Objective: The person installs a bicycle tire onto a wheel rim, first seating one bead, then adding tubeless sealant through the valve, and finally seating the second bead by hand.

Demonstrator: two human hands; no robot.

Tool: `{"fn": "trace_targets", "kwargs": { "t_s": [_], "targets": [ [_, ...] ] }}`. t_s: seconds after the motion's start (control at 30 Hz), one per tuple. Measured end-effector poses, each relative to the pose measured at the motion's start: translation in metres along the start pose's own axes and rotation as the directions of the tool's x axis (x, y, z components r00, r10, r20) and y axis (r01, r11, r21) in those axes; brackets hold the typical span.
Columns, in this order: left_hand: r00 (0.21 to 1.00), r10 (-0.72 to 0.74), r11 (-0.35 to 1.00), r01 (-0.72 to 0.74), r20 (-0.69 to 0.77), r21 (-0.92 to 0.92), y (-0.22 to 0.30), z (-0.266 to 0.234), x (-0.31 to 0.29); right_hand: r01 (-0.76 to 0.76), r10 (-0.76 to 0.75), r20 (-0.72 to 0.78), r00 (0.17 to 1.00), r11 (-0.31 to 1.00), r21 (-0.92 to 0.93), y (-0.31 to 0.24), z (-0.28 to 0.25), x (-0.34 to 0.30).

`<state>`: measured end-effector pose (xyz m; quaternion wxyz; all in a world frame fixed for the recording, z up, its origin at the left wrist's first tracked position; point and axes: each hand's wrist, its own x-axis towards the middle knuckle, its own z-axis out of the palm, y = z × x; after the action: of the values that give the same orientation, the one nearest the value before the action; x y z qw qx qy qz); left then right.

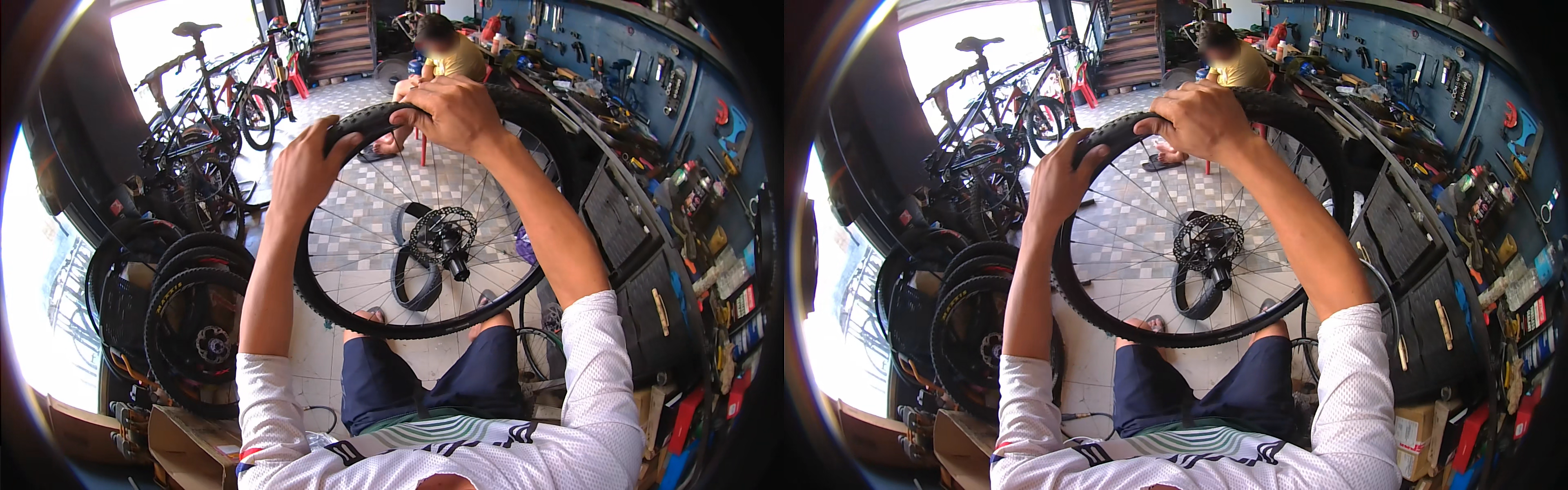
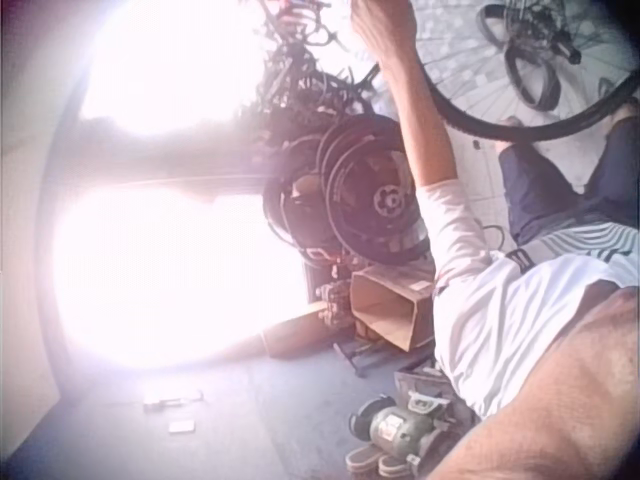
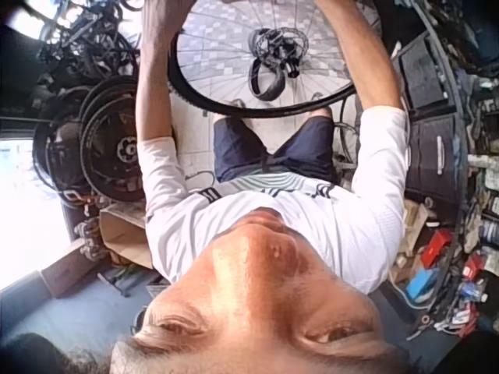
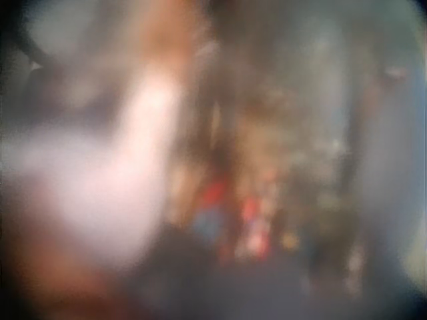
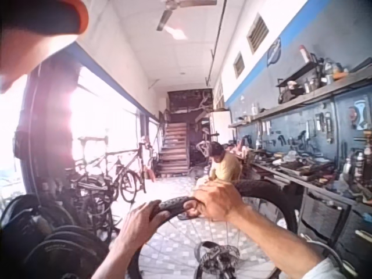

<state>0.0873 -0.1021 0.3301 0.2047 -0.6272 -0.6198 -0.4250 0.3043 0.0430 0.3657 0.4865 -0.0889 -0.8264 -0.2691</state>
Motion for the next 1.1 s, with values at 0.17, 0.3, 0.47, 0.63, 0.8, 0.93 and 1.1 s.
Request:
{"fn": "trace_targets", "kwargs": {
  "t_s": [0.17, 0.3, 0.47, 0.63, 0.8, 0.93, 1.1],
  "targets": [
    [0.989, 0.149, 0.989, -0.148, -0.022, 0.032, 0.018, 0.011, 0.020, -0.041, 0.040, 0.035, 0.999, 0.999, 0.022, -0.008, 0.004, 0.006],
    [0.998, 0.055, 0.998, -0.055, 0.021, 0.044, 0.017, 0.022, 0.025, -0.156, 0.154, 0.060, 0.986, 0.987, 0.034, -0.008, 0.008, 0.005],
    [0.994, -0.110, 0.993, 0.108, 0.030, 0.053, 0.020, 0.032, 0.031, -0.352, 0.338, 0.194, 0.921, 0.935, 0.042, -0.007, 0.018, 0.010],
    [0.978, -0.184, 0.983, 0.183, 0.101, 0.022, 0.020, 0.046, 0.048, -0.416, 0.410, 0.285, 0.867, 0.908, -0.040, 0.009, 0.026, 0.010],
    [0.952, -0.253, 0.967, 0.254, 0.173, 0.018, 0.012, 0.055, 0.058, -0.523, 0.498, 0.474, 0.726, 0.848, -0.089, 0.014, 0.029, 0.026],
    [0.941, -0.254, 0.966, 0.259, 0.222, 0.006, 0.000, 0.064, 0.066, -0.555, 0.516, 0.572, 0.637, 0.823, -0.125, 0.023, 0.033, 0.035],
    [0.894, -0.273, 0.949, 0.310, 0.355, -0.052, -0.012, 0.068, 0.075, -0.568, 0.500, 0.675, 0.543, 0.810, -0.143, 0.031, 0.035, 0.048]
  ]
}}
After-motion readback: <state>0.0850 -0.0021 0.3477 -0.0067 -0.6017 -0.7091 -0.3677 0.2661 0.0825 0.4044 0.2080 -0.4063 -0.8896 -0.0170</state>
